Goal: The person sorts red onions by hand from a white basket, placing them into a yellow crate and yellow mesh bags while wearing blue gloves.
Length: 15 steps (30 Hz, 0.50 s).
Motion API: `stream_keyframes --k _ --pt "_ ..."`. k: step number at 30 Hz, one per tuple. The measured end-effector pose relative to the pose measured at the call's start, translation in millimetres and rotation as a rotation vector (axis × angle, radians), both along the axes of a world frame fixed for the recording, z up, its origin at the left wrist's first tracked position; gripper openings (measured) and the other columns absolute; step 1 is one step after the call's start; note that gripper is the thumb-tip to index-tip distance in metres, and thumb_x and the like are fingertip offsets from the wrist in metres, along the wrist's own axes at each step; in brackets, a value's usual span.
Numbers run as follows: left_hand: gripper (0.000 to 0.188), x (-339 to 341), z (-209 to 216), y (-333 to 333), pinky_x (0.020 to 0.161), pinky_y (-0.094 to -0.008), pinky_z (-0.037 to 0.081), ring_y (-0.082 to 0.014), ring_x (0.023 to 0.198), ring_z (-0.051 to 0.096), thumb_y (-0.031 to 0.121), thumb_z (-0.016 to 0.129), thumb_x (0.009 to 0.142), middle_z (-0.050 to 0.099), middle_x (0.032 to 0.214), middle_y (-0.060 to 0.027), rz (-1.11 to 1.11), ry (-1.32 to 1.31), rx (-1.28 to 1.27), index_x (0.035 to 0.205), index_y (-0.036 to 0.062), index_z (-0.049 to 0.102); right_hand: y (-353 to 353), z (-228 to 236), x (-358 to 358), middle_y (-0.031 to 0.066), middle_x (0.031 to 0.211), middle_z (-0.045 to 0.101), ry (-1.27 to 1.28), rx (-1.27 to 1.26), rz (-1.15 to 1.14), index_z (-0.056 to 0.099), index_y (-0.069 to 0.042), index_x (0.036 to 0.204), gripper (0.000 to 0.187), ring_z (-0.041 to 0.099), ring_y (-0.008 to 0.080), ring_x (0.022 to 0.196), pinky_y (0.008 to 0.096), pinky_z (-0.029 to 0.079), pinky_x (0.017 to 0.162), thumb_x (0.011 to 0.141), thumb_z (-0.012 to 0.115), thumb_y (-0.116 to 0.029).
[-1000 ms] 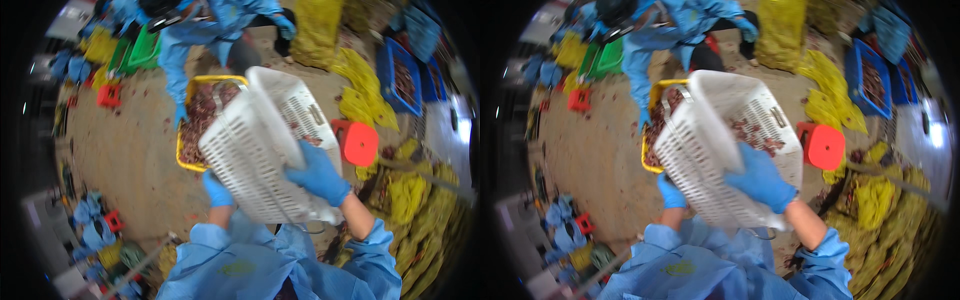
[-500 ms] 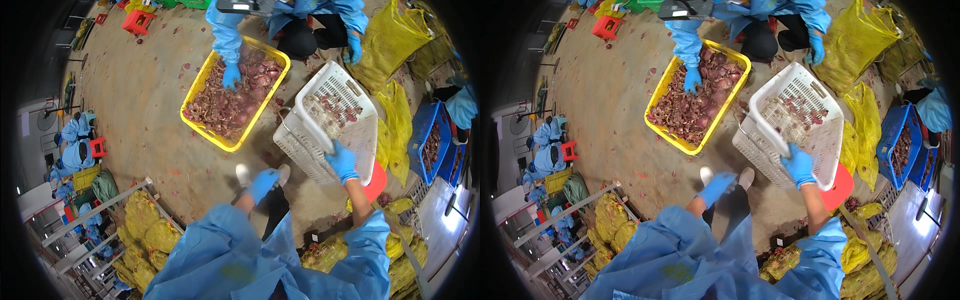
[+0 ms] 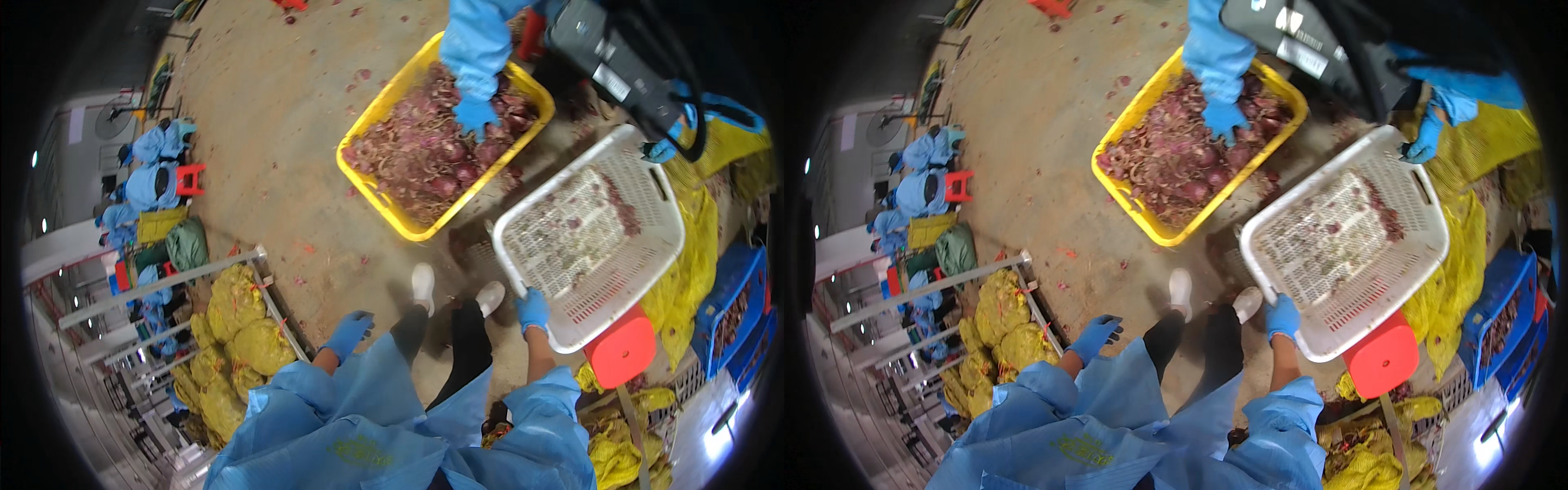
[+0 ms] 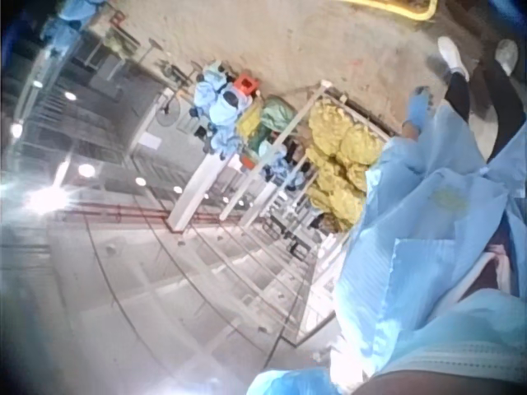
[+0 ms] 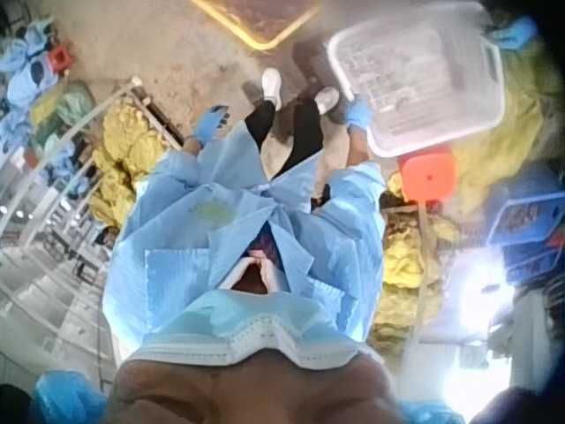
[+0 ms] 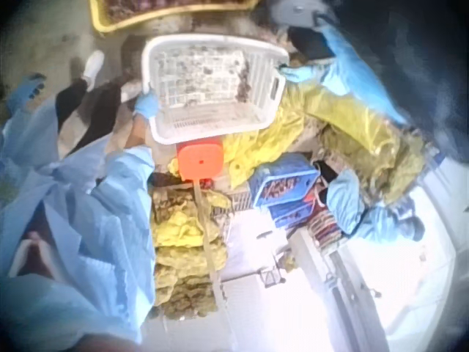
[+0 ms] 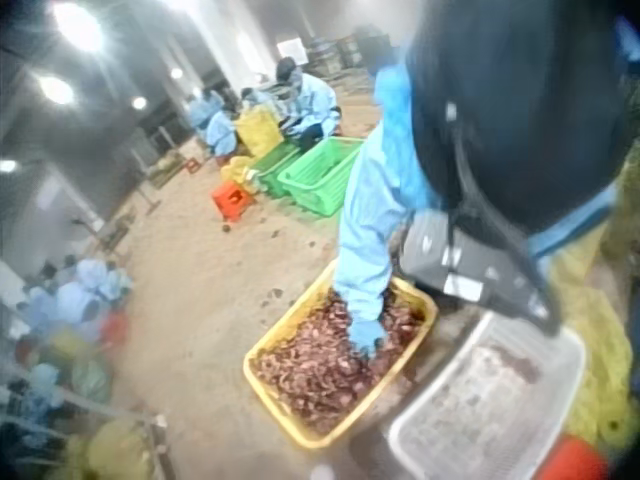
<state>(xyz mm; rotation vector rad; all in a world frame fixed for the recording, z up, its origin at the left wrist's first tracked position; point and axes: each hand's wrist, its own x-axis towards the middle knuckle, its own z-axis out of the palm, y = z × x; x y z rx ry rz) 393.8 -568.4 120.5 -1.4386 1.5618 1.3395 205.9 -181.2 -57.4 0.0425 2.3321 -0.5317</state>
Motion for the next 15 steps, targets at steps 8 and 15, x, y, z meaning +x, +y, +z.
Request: stream_keyframes --k 8,15 --pt "0.033 151.7 28.0 -95.9 0.071 -0.0310 0.051 -0.0196 0.077 0.065 0.028 0.055 0.093 0.069 0.088 -0.0116 0.047 -0.093 -0.240 0.104 -0.0021 0.065 32.2 -39.8 16.7 0.0212 0.105 0.067 0.202 -0.065 0.089 0.063 -0.007 0.116 0.046 0.065 0.0386 0.093 0.0458 0.051 0.085 0.080 0.069 -0.035" --pt "0.031 233.0 9.9 -182.2 0.071 -0.0330 0.052 -0.0191 0.077 0.066 0.026 0.057 0.090 0.069 0.085 -0.0114 -0.014 -0.185 -0.328 0.098 -0.0020 0.068 -125.7 -5.7 67.2 0.0204 0.096 0.069 -0.124 -0.087 0.179 0.063 -0.006 0.115 0.045 0.066 0.0370 0.089 0.0456 0.051 0.084 0.083 0.066 -0.037"
